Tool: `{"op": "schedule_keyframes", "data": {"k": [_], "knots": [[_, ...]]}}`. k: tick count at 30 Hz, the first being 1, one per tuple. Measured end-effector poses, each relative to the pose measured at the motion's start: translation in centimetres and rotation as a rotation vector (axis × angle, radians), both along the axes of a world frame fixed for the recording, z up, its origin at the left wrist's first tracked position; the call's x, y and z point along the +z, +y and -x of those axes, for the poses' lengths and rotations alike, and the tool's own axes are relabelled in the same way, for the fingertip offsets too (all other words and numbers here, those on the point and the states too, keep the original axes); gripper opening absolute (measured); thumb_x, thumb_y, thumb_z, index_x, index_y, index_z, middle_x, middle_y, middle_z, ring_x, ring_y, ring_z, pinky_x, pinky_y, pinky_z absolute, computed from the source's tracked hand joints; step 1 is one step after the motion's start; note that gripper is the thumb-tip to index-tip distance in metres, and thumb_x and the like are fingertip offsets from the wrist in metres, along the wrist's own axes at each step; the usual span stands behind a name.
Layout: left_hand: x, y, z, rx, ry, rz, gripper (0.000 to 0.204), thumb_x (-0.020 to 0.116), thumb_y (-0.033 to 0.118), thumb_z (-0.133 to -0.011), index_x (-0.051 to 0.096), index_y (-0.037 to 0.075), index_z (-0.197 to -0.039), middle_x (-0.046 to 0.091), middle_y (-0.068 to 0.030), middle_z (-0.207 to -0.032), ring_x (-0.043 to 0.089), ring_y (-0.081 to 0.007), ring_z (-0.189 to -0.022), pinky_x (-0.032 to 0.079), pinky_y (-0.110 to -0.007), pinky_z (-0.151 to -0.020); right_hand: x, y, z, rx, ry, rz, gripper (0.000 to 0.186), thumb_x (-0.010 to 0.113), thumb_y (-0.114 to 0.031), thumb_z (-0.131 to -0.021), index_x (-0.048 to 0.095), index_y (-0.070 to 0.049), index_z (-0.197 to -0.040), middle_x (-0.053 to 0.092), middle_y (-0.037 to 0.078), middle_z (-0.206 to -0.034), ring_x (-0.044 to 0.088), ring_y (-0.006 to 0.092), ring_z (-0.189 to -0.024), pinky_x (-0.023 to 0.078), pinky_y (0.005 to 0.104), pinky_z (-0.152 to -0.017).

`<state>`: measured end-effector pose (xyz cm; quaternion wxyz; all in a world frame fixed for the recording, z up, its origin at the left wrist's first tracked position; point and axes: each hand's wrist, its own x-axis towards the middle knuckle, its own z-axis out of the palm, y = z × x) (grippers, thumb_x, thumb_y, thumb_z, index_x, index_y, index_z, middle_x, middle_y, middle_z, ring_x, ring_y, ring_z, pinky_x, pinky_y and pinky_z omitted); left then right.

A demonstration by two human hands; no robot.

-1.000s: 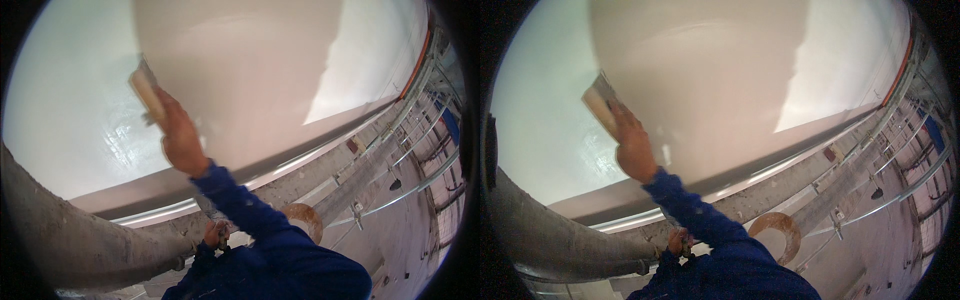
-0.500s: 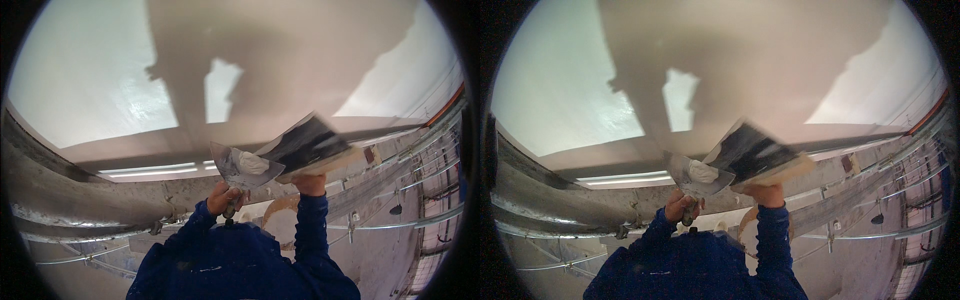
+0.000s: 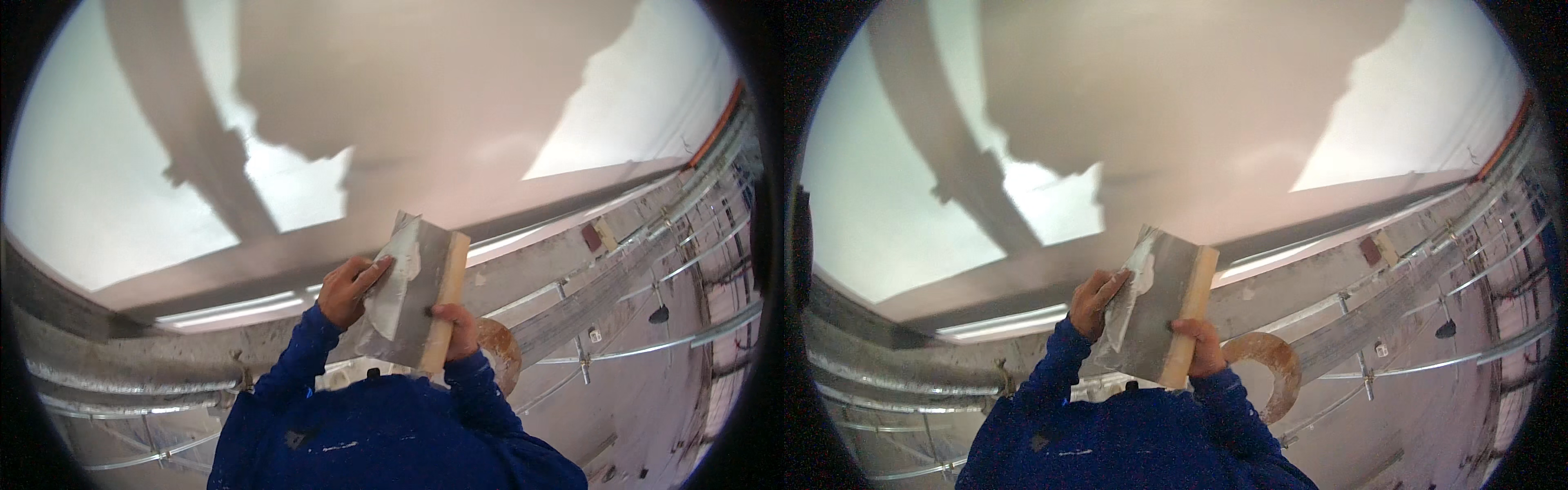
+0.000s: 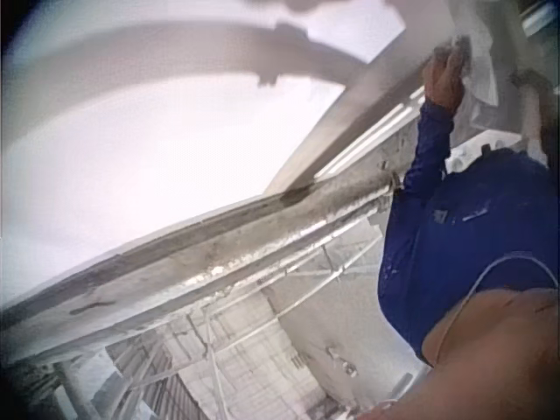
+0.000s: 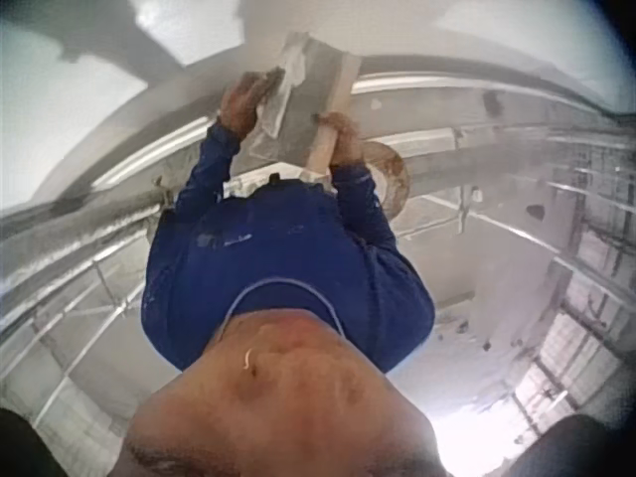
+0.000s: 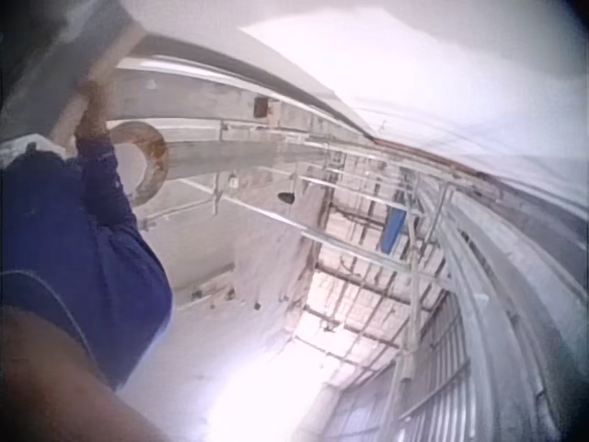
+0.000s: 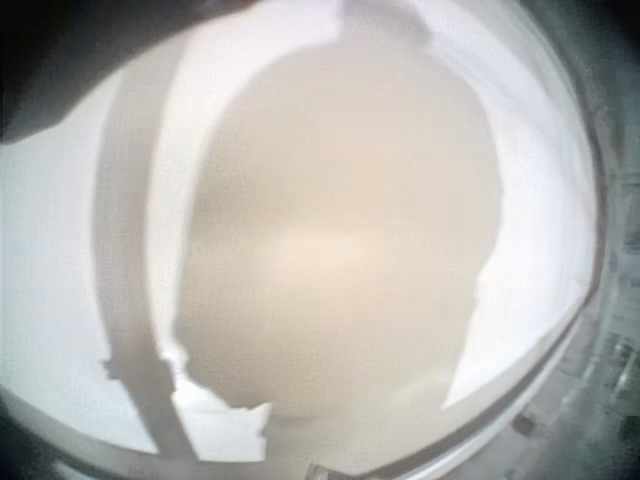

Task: The person applies plaster to a ceiling using a trowel and a hawk. They repeatedly scoop plaster from the hawk and spread it across the ceiling surface in smooth, sweeping motions. The person works on a large area, smoothing the material to create a flat finish.

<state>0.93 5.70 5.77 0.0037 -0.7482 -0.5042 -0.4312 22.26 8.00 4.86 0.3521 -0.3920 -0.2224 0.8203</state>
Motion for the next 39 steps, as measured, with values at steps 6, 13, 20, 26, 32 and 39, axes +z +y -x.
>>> {"op": "schedule_keyframes", "data": {"k": [6, 13, 20, 26, 32, 39], "knots": [[-2.9, 2.1, -0.6, 0.092, 0.177, 0.14, 0.054, 0.055, -0.003, -0.068, 0.05, 0.018, -0.117, 0.054, -0.0093, -0.085, 0.056, -0.0261, -0.074, 0.047, -0.036, -0.064, -2.4, 4.0, -2.8, -0.09, 0.169, -0.091, 0.024, 0.055, -0.013, -0.065, 0.054, -0.001, -0.086, 0.055, 0.01, -0.082, 0.054, 0.0215, -0.073, 0.047, 0.0343, -0.069], [-8.1, -2.2, -2.1, 0.223, -0.012, 0.411, 0.067, 0.046, -0.009, -0.062, 0.046, 0.02, -0.122, 0.053, -0.011, -0.086, 0.055, -0.0298, -0.076, 0.046, -0.038, -0.066, 5.9, 17.3, -9.5, -0.694, -0.449, -1.041, 0.022, 0.059, -0.016, -0.066, 0.054, 0.001, -0.08, 0.053, 0.009, -0.079, 0.053, 0.0205, -0.069, 0.044, 0.0318, -0.063], [-10.4, -5.1, -1.7, 0.264, -0.124, 0.442, 0.06, 0.049, -0.003, -0.067, 0.043, 0.016, -0.124, 0.052, -0.0145, -0.087, 0.054, -0.0325, -0.076, 0.044, -0.039, -0.066, 14.7, 26.8, -11.4, -0.768, -0.688, -1.306, 0.023, 0.051, -0.007, -0.065, 0.053, 0.005, -0.084, 0.053, 0.007, -0.067, 0.051, 0.0151, -0.063, 0.043, 0.0289, -0.058], [-11.1, -7.0, -0.2, 0.257, -0.211, 0.457, 0.055, 0.051, 0.001, -0.072, 0.042, 0.014, -0.124, 0.052, -0.017, -0.092, 0.054, -0.0328, -0.081, 0.044, -0.039, -0.069, 16.7, 30.4, -8.8, -0.845, -0.792, -1.293, 0.043, 0.047, -0.004, -0.064, 0.051, 0.004, -0.106, 0.059, 0.01, -0.079, 0.054, 0.0152, -0.068, 0.044, 0.0282, -0.061], [-11.5, -8.1, 1.3, 0.29, -0.248, 0.476, 0.059, 0.05, -0.002, -0.068, 0.045, 0.021, -0.122, 0.053, -0.0158, -0.09, 0.055, -0.0355, -0.08, 0.046, -0.04, -0.069, 16.8, 30.0, -5.1, -0.772, -0.742, -1.327, 0.067, 0.044, -0.001, -0.064, 0.033, -0.006, -0.13, 0.056, 0.011, -0.093, 0.053, 0.0166, -0.071, 0.043, 0.0269, -0.066], [-12.0, -10.7, 3.9, 0.283, -0.205, 0.39, 0.057, 0.052, -0.001, -0.069, 0.046, 0.021, -0.121, 0.054, -0.015, -0.088, 0.055, -0.0335, -0.079, 0.046, -0.038, -0.067, 16.9, 22.6, 5.5, -0.838, -0.826, -1.363, 0.067, 0.046, 0.003, -0.065, 0.034, -0.011, -0.13, 0.052, 0.016, -0.108, 0.054, 0.0262, -0.092, 0.042, 0.0315, -0.079]]}}
